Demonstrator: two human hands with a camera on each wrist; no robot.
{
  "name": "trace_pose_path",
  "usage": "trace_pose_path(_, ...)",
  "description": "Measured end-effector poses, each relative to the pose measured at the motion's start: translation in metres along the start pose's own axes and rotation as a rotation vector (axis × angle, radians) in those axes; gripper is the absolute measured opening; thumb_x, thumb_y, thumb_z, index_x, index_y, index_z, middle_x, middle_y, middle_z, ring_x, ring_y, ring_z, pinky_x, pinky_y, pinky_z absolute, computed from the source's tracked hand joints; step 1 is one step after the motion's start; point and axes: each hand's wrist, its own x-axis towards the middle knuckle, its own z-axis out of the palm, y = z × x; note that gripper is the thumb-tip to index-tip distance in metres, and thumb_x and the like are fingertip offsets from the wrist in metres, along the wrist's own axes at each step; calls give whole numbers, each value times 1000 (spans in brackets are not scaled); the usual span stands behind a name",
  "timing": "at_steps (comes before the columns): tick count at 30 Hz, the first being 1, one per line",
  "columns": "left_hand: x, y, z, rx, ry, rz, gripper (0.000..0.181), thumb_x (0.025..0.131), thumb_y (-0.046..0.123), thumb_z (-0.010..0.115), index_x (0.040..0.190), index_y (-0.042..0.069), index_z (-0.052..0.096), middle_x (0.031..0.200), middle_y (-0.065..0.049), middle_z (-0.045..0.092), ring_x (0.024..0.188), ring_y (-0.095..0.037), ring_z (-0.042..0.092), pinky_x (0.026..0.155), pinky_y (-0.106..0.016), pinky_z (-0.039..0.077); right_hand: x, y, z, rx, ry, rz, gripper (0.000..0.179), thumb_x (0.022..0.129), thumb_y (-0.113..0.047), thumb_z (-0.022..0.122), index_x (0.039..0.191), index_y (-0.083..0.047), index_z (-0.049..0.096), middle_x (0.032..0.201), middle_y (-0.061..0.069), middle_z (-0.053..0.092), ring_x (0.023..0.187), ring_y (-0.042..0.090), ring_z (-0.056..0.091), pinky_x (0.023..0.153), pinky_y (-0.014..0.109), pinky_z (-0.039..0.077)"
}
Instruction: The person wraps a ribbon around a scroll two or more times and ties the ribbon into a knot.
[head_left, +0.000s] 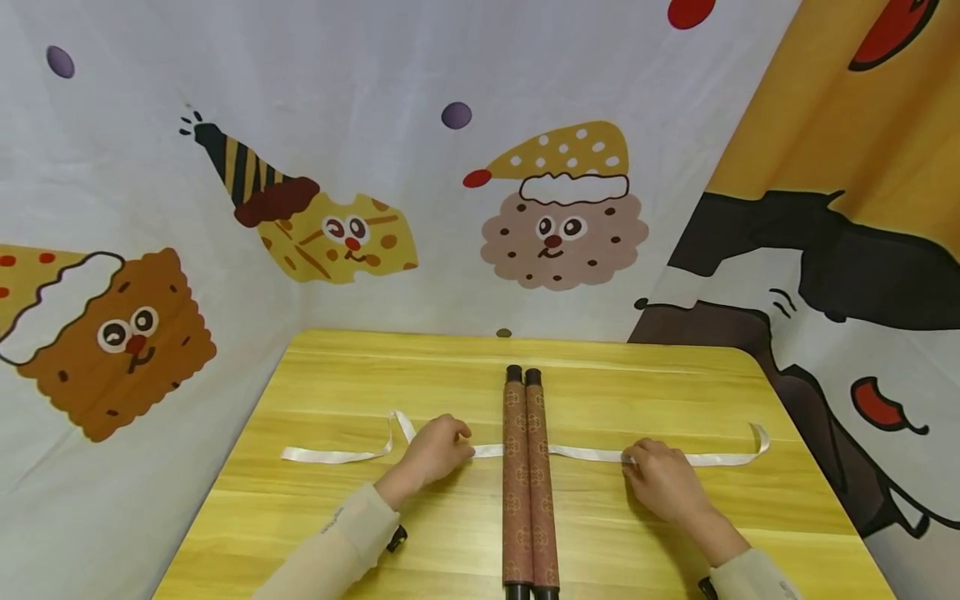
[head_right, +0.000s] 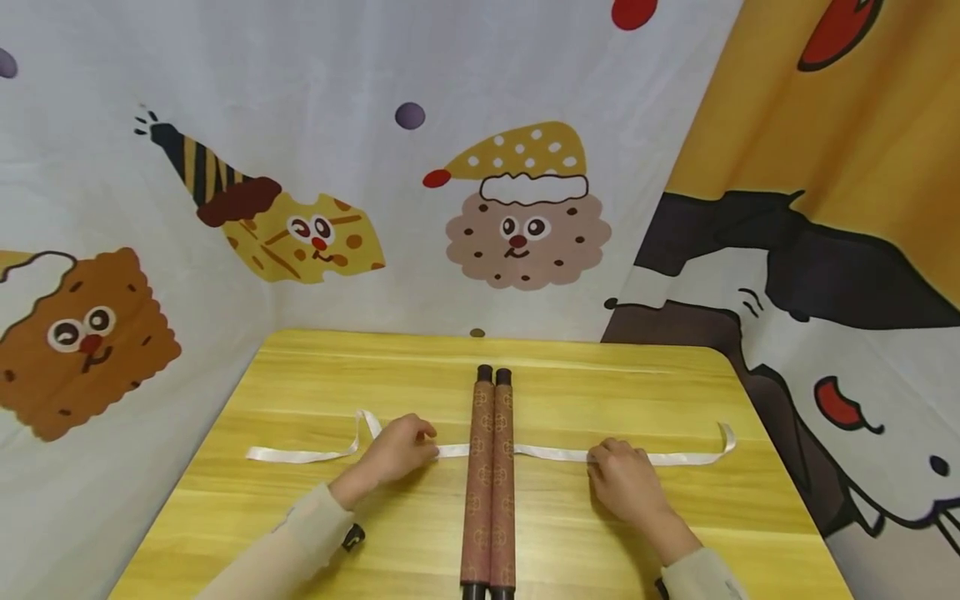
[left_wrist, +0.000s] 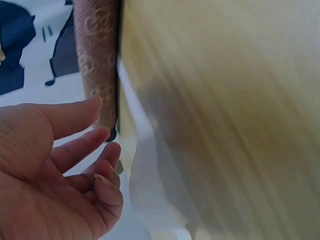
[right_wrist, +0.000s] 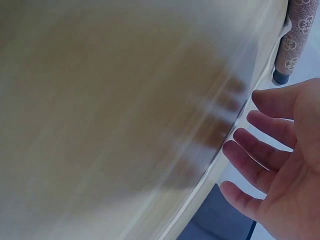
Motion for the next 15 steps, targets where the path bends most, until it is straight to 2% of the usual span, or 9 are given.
trace_pose_path(4,1,3,10,74,11,28,21,90,5,78,108,-4,75,105,-16,74,96,-31,70,85,-48,58,1,-4,1,-18,15,-28,12,87,-4,82,97,-6,78,97,6,73,88,30,69,76,56,56)
trace_pose_path(7,3,3,17,136,6,40,9,88,3,78,96,0,76,95,-12,76,84,-26,70,76,-43,59,2,-5,3,-43,36,-64,11,87,-3,83,96,-7,78,92,4,72,84,29,69,74,56,57)
trace_pose_path(9,3,2,20,157,4,38,4,89,3,79,90,2,75,86,-8,74,72,-18,64,66,-36,56,3,-5,4,-60,55,-82,11,86,-3,84,95,-7,79,89,3,70,81,27,68,72,55,57)
trace_pose_path(15,4,2,21,137,-13,21,23,94,2,73,72,7,70,66,2,64,55,-11,51,52,-27,46,4,-4,6,-71,85,-79,12,82,-3,88,87,-10,79,78,-2,65,72,21,63,67,48,54)
